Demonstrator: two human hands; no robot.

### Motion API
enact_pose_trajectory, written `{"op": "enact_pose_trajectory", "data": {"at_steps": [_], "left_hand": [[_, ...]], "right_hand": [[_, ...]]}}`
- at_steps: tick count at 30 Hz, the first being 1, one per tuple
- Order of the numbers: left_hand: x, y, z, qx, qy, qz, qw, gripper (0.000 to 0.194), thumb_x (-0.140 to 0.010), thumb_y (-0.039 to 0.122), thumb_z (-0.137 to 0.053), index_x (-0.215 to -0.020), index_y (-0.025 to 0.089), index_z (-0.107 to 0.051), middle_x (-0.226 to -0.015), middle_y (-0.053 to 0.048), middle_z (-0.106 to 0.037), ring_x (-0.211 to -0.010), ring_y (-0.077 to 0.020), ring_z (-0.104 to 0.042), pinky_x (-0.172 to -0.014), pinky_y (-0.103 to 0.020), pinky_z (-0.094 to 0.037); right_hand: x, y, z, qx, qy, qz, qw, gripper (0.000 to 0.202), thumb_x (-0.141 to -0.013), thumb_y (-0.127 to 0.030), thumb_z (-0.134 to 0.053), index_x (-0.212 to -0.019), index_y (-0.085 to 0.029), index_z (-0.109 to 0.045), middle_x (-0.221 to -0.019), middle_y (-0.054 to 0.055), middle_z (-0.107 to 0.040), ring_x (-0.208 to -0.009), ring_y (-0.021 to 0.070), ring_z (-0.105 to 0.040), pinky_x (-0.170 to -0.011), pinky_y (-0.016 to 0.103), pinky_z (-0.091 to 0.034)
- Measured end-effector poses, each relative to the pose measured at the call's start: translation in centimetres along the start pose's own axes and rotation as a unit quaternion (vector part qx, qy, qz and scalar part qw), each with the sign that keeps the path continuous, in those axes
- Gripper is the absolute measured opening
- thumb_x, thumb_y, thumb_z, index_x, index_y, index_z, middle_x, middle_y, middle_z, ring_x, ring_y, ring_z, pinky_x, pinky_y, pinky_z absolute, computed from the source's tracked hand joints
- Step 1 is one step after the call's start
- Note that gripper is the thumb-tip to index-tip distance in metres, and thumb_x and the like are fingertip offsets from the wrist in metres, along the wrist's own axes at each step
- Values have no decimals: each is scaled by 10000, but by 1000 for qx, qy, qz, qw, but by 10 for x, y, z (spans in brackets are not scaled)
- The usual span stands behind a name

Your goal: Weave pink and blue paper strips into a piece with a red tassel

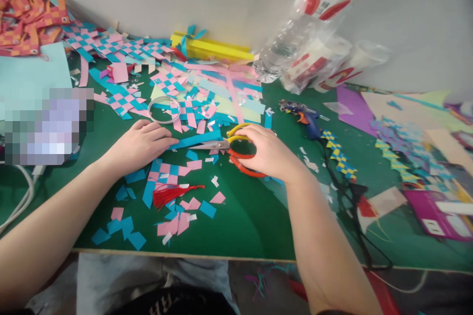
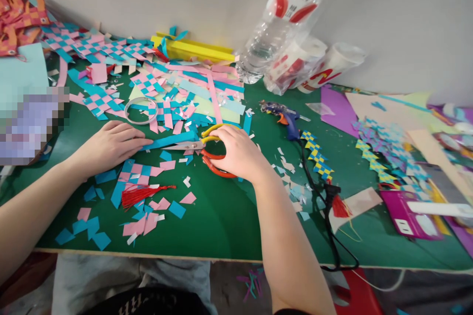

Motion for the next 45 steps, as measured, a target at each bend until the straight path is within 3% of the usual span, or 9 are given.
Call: {"op": "enact_pose_trajectory", "data": {"at_steps": [7,19,31,40,45], "left_hand": [[1,0,-1,-8,-29,2,1000,410,-983,113,-359,-1264,259,-620,-1193,-62,-660,-1153,-246,-570,-906,-380,-435],[2,1,-3,-28,-62,11,998,415,-986,116,-386,-1340,247,-556,-1274,-82,-625,-1231,-263,-525,-970,-400,-419],[0,1,-2,15,-43,55,997,376,-1024,270,-340,-1285,216,-604,-1287,-93,-617,-1224,-275,-521,-974,-431,-437],[1,-1,-3,32,-46,64,996,388,-1024,284,-324,-1296,214,-593,-1308,-94,-602,-1227,-281,-505,-989,-454,-430],[1,-3,-4,57,-36,62,996,390,-1024,292,-318,-1269,209,-610,-1288,-96,-614,-1206,-271,-521,-986,-456,-434]], "right_hand": [[-2,-5,-2,-17,-5,23,1000,327,-743,-279,-682,-1058,-248,-599,-1213,78,-644,-1187,280,-588,-1027,520,-461],[-1,-12,-8,-65,-84,15,994,353,-735,-218,-619,-1083,-245,-564,-1260,87,-575,-1254,265,-523,-1074,500,-458],[3,-8,2,-63,-79,2,995,334,-750,-212,-642,-1079,-272,-639,-1269,25,-619,-1123,215,-623,-950,413,-536],[3,-6,0,-79,-85,-25,993,307,-770,-333,-672,-1071,-275,-660,-1234,27,-652,-1130,223,-626,-978,428,-528],[3,-3,3,-55,-85,-45,994,263,-777,-383,-657,-1017,-277,-672,-1192,29,-676,-1066,243,-657,-898,434,-558]]}}
Point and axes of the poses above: each hand's wrist, its own x-axis away from the middle knuckle, its own z-axis out of the back of the hand, y = z × x, the point moved 3 cm from there along -x, towards the middle knuckle
